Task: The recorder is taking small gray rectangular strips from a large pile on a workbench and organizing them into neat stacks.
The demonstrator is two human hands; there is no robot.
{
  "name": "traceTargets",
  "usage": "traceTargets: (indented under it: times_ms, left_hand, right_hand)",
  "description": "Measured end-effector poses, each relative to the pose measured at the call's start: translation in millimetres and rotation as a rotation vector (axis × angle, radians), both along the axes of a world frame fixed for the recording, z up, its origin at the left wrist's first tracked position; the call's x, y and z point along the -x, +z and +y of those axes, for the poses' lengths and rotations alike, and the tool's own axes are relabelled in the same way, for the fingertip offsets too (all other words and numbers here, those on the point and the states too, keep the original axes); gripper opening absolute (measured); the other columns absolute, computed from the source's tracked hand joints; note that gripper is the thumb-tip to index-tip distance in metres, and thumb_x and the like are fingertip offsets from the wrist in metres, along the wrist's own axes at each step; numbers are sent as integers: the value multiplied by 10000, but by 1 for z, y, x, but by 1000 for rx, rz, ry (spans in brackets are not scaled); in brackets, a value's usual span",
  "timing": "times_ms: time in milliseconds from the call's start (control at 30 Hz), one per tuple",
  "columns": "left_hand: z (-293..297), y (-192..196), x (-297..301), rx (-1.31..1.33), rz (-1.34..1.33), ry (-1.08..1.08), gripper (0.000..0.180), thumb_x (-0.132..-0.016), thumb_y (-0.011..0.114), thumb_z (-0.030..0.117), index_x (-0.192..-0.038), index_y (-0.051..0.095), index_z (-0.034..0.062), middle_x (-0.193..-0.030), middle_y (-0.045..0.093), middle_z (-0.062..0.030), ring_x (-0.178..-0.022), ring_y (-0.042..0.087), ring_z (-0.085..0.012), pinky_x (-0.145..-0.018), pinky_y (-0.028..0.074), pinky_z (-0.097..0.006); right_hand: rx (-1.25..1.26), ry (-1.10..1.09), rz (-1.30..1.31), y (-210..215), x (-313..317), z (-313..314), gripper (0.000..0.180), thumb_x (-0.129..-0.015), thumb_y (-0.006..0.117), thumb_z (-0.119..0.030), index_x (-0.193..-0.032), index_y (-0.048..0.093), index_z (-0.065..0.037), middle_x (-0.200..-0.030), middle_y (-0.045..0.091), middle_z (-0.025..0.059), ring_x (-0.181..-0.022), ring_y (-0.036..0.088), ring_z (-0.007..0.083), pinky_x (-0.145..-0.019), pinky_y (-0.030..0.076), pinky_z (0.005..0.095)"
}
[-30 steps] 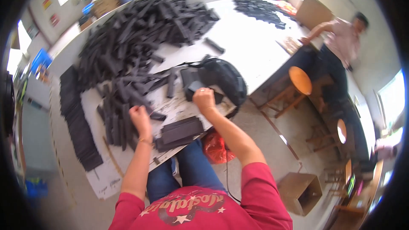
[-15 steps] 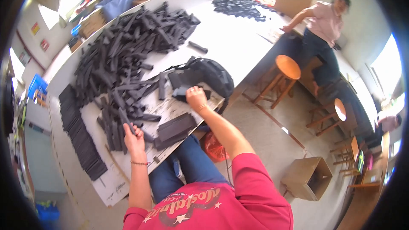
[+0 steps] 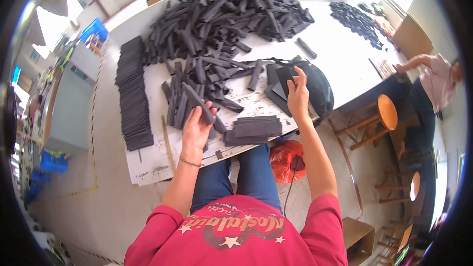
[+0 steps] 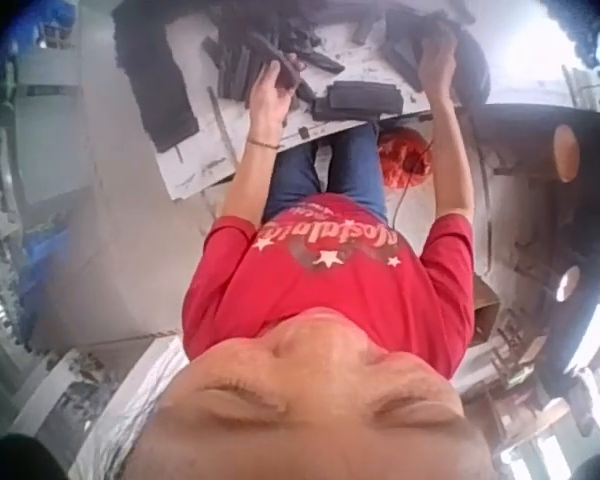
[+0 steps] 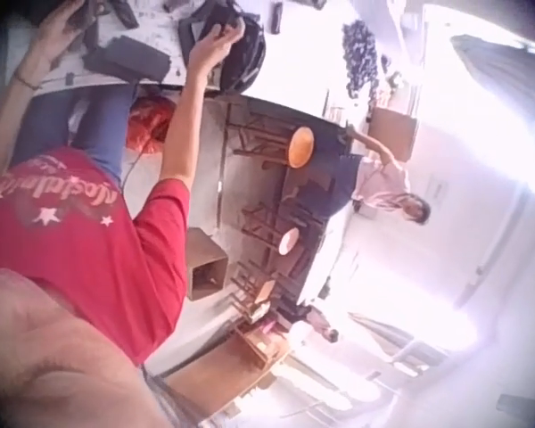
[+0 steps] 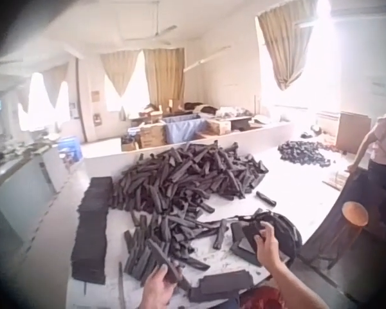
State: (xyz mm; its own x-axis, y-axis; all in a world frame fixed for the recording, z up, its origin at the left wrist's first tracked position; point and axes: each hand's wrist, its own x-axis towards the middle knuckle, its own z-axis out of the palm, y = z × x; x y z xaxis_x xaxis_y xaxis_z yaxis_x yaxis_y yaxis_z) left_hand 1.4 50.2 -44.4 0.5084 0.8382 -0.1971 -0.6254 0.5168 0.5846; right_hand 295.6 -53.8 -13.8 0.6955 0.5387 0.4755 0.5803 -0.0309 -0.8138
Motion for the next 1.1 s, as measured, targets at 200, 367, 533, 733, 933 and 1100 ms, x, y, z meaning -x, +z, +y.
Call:
traceTargets:
  times_ms: [200,367,533,733,933,1100]
  left_hand:
    - [-2,17,8,45,21,78,170,-920,633,110,-1041,577,4,-1065,665,-167,-987,667,-317,-853,562,-363]
    - [-5,21,5,97,15,28,165,-939,588,84,-1065,540,-11,-1101,648,-212,-1006,658,-337,-899,553,-406]
    - [-5,21,8,118,11,22,184,-945,569,75,-1097,528,-22,-1116,643,-218,-1017,652,-340,-907,551,-418]
    - [-13,22,3,102,22,-24,195,-954,555,85,-1112,533,-27,-1120,643,-213,-1018,656,-317,-906,550,-400]
    - [-23,28,5,60,9,-95,213,-982,507,113,-1141,522,-29,-1119,647,-201,-1019,659,-295,-894,556,-391]
    - [-27,33,6,51,2,-96,244,-990,505,151,-1153,516,-31,-1128,644,-205,-1020,659,-298,-890,561,-410]
  right_hand:
    - [294,493,-82,31,106,-33,342,-802,745,-135,-1023,504,-36,-895,575,146,-801,553,298,-749,461,372]
    - [148,532,-349,24,136,-42,437,-746,769,-109,-1104,531,-27,-969,604,154,-889,564,354,-797,464,398]
    - [193,516,-263,28,151,-38,463,-716,782,-81,-1136,594,-39,-990,636,143,-907,582,312,-827,467,382]
    - [54,464,-288,20,154,-30,237,-741,756,-103,-943,648,-44,-915,675,87,-848,599,285,-793,444,386]
    - [6,383,-526,24,153,-28,189,-735,746,-78,-893,643,-71,-899,676,44,-813,600,245,-765,440,381]
    - [3,343,-627,27,154,-28,195,-733,745,-71,-897,639,-59,-904,674,50,-815,602,251,-770,443,379]
